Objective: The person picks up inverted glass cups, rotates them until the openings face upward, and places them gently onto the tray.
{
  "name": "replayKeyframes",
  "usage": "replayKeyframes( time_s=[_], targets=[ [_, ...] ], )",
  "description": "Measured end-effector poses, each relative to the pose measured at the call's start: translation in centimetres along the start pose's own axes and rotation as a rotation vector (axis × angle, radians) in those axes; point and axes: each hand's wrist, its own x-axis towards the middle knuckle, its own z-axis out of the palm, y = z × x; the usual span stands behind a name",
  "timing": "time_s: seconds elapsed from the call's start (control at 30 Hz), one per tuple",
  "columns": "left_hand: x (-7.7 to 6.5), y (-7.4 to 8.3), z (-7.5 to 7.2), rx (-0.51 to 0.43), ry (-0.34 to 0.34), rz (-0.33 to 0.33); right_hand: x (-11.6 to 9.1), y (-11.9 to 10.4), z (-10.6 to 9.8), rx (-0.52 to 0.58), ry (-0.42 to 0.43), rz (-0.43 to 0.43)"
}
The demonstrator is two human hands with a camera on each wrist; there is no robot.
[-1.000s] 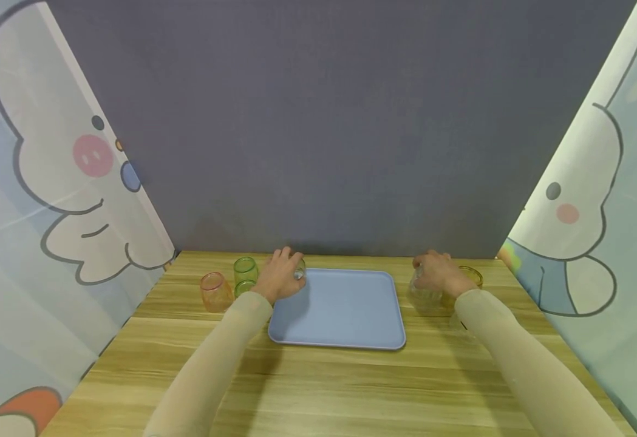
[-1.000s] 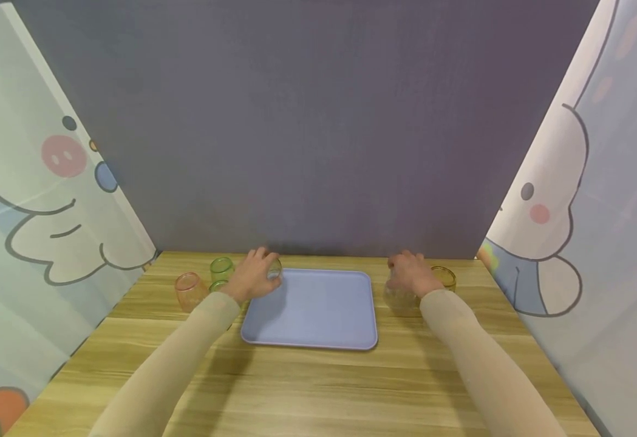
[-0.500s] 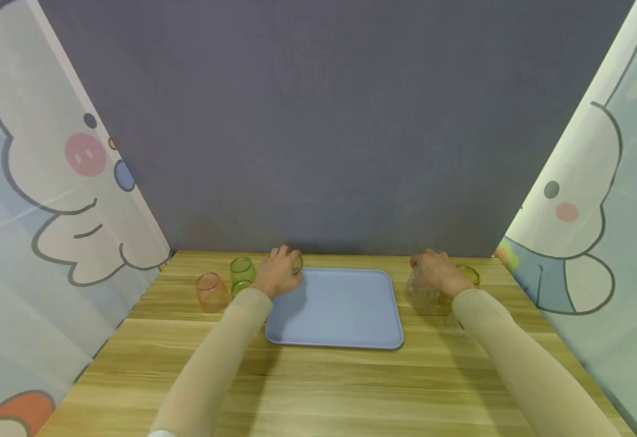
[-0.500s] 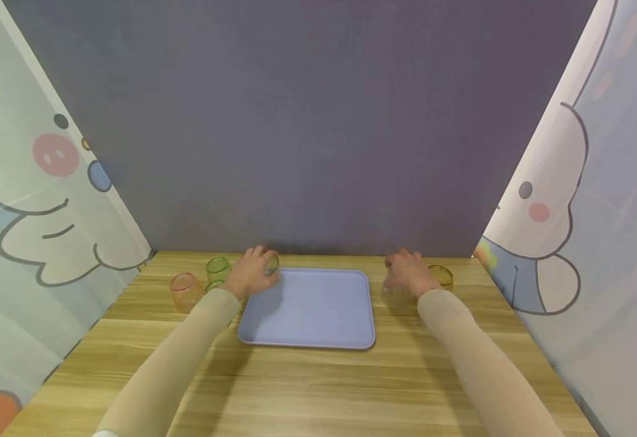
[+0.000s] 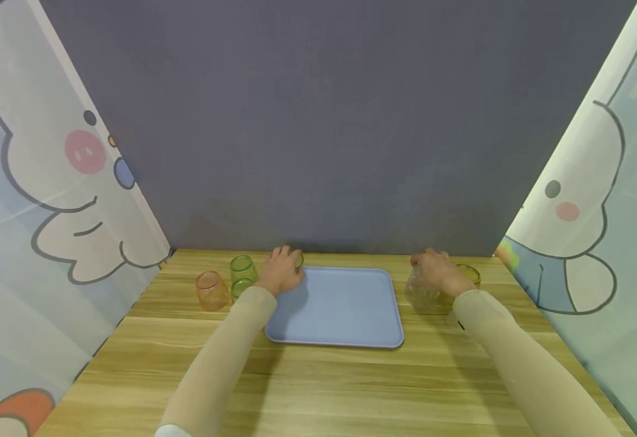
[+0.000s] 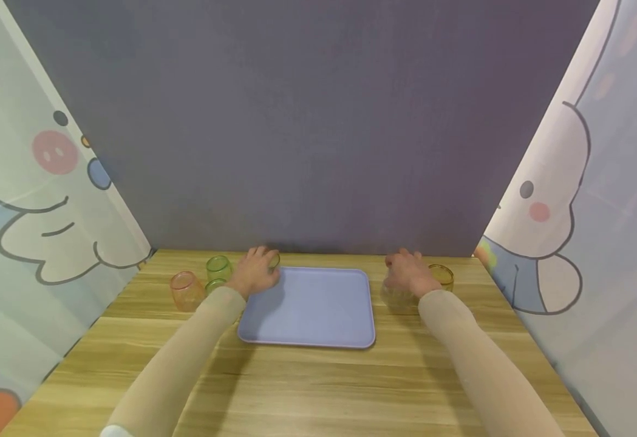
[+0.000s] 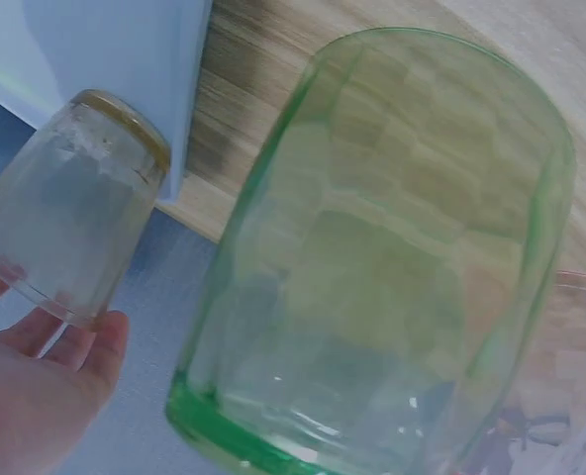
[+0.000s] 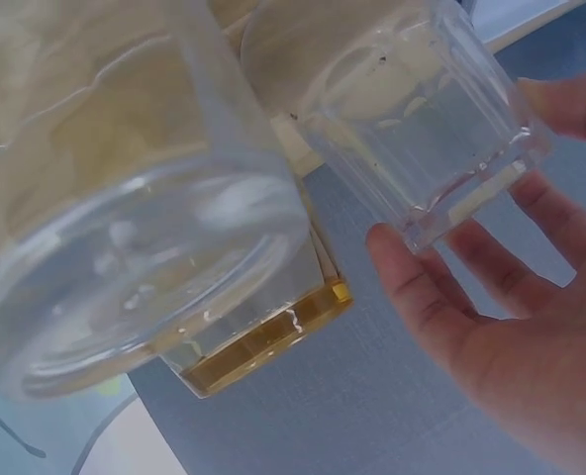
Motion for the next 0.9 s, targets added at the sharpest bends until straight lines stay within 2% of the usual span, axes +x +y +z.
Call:
replayKeyframes(
  time_s=[0.3,0.63,0.9],
  targets=[
    [0.3,-0.1,0.5,0.013,-0.039,-0.023,0.0,0.0,0.0,0.017,-0.017,0.045],
    [0.1,0.3,-0.5,0.01,-0.041,-0.005,-0.2,-0.2,-0.7,0.022,-0.069,0.066],
    [-0.1,0.3,-0.8,0.004,-0.054,-0.009,-0.4,-0.2,-0.8,0.048,-0.05,0.083]
  ],
)
